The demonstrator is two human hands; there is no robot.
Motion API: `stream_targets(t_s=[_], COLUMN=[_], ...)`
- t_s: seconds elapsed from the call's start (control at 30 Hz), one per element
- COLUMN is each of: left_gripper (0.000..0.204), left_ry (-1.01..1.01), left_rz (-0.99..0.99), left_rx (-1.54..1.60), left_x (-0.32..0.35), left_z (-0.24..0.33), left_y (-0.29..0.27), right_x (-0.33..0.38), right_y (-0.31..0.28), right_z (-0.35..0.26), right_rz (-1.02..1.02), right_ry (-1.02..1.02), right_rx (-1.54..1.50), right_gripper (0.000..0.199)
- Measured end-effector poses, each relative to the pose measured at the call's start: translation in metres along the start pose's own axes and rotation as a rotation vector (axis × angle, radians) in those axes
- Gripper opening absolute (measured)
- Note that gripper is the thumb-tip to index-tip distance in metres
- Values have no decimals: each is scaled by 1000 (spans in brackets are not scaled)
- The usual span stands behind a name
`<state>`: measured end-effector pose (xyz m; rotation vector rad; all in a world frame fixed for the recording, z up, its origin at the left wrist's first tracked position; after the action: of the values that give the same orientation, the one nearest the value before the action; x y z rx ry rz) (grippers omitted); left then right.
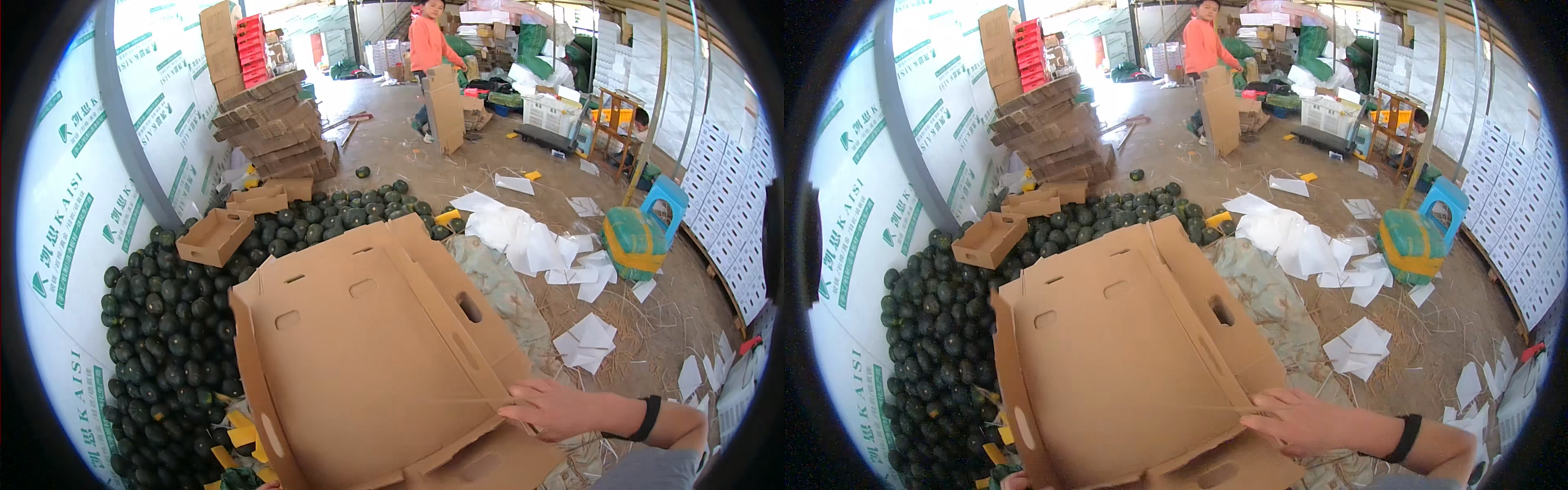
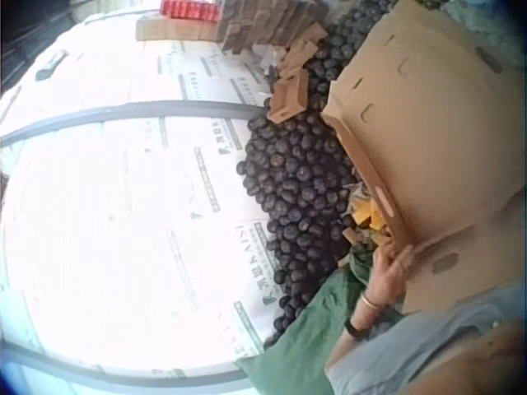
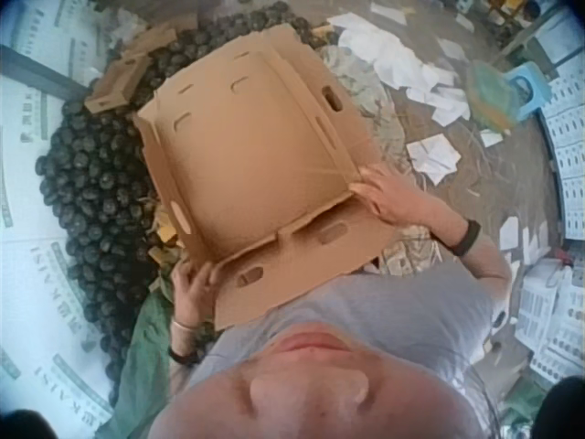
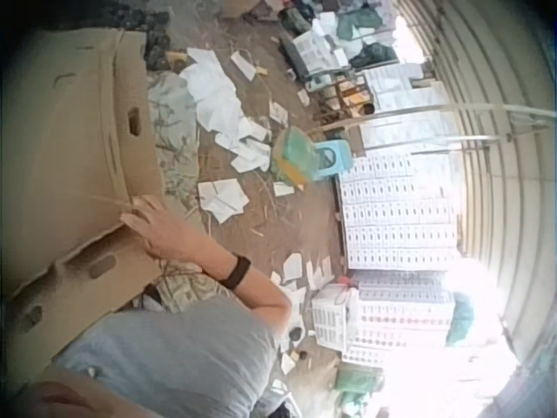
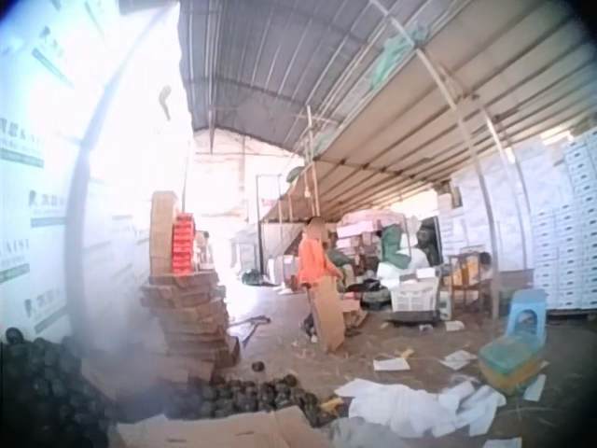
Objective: The person sits on the floor and folds flat cardboard sheets into box shapes. They repeatedly fold the flaps and tuck them into slots to form the box structure, then place the finished boxes onto a growing stack.
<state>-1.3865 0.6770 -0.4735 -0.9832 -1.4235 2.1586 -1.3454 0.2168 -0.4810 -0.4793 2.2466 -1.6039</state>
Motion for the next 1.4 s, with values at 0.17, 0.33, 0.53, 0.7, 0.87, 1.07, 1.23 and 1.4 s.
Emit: stream_targets(t_s=[0.17,0.33,0.53,0.7,0.87,1.07,1.23,1.4], left_gripper=[34,40,93,62,29,34,56,52], left_ry=[-245,-524,-89,-71,80,21,-117,-549], left_rz=[585,722,-100,-425,-636,-402,767,743], left_rx=[719,683,-461,-164,30,340,768,1573], left_x=[-24,-25,-100,-115,-122,-116,-103,-59], left_z=[17,-32,6,-8,-32,-6,-69,-154], left_y=[19,47,0,40,43,0,-52,17], right_x=[12,-19,-63,-94,-140,-128,-132,-81], right_y=[45,35,-14,27,36,12,-7,28], right_z=[4,-19,-48,-57,-48,-52,1,-59], right_rz=[165,347,193,-22,-542,-609,-181,-513], right_ry=[220,528,350,75,-121,-279,-18,-285], right_rx=[-720,-579,337,565,101,31,-171,-297], right_gripper=[46,61,76,52,19,25,29,40])
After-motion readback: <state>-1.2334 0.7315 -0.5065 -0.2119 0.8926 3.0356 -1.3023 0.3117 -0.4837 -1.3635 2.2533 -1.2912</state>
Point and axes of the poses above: each hand's wrist, its own x-axis away from the middle knuckle, its own y-axis out of the palm, z = x × y, the point moved 2 cm from there along -x, towards the middle knuckle, and after that the axes turned 11 degrees about y, right-handed, at the moved point
